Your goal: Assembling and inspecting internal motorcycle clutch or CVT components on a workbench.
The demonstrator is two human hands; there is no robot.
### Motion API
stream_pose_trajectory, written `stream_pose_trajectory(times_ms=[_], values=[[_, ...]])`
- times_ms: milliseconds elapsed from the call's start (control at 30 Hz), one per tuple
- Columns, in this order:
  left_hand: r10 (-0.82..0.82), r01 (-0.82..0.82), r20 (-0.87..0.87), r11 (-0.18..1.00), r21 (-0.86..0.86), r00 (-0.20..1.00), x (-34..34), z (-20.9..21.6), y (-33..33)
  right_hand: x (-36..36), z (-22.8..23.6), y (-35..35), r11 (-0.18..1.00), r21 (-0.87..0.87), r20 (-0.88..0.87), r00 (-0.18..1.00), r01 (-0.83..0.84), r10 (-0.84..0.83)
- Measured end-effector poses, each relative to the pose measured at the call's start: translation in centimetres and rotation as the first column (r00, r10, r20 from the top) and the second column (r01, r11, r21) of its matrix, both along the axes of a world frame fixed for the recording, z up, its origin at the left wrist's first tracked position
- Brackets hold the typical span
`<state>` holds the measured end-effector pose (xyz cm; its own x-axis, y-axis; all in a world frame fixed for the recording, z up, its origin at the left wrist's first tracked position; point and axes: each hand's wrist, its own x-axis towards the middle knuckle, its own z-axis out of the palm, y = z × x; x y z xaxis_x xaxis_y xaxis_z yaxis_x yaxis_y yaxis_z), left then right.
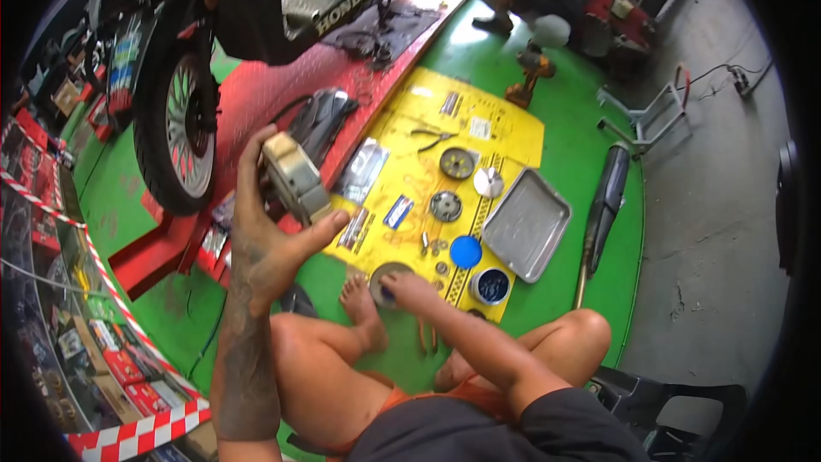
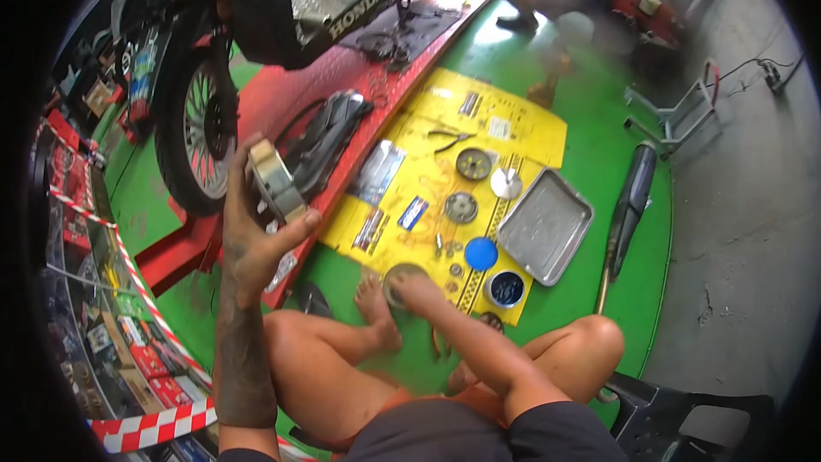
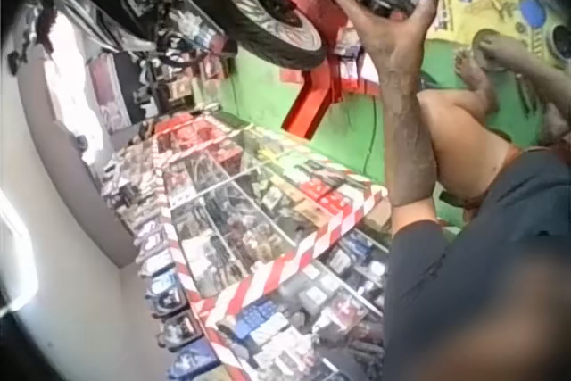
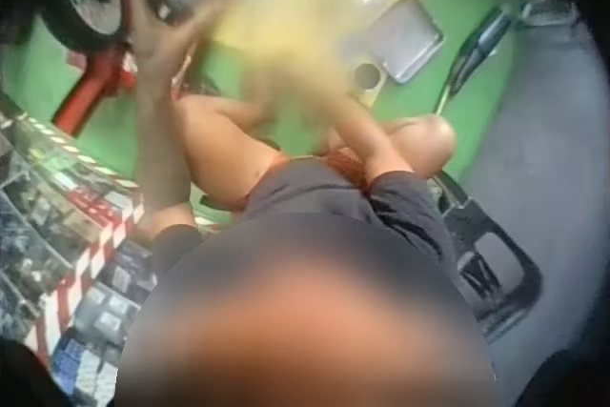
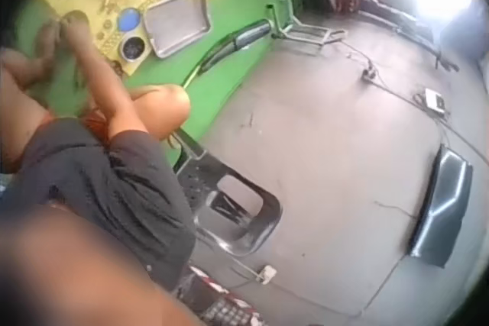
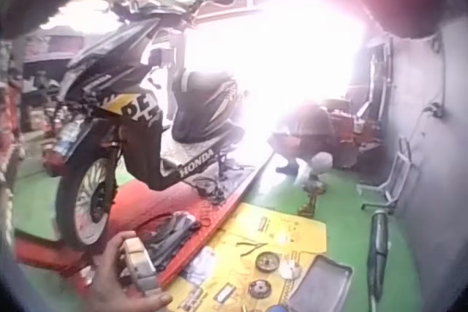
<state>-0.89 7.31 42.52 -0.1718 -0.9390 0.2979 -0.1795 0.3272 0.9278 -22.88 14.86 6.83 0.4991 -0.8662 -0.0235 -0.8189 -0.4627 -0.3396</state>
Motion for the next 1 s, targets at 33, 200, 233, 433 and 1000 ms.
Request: stream_pose_trajectory(times_ms=[33,200,233,433,1000], values=[[0.001,0.000,0.006,1.000,-0.004,1.000,-0.4,0.2,0.0,0.4,-0.5,0.4,0.999,-0.025,-0.023,0.999,0.031,-0.031],[0.020,-0.019,0.042,1.000,-0.014,0.999,-0.1,0.6,0.6,3.0,-1.1,0.9,0.989,-0.119,-0.129,0.987,0.086,-0.101],[0.013,-0.013,0.038,1.000,-0.016,0.999,-0.1,0.6,0.6,2.9,-1.8,0.4,0.990,-0.112,-0.084,0.992,0.085,-0.095],[0.012,-0.011,0.064,1.000,-0.023,0.998,0.5,-0.4,-0.1,1.6,-4.2,-2.5,0.983,-0.171,0.119,0.989,-0.066,0.087],[0.133,-0.132,0.061,0.991,-0.014,0.989,0.4,-1.3,-0.5,0.0,0.4,-2.2,0.986,-0.103,0.468,0.881,0.133,-0.070]])
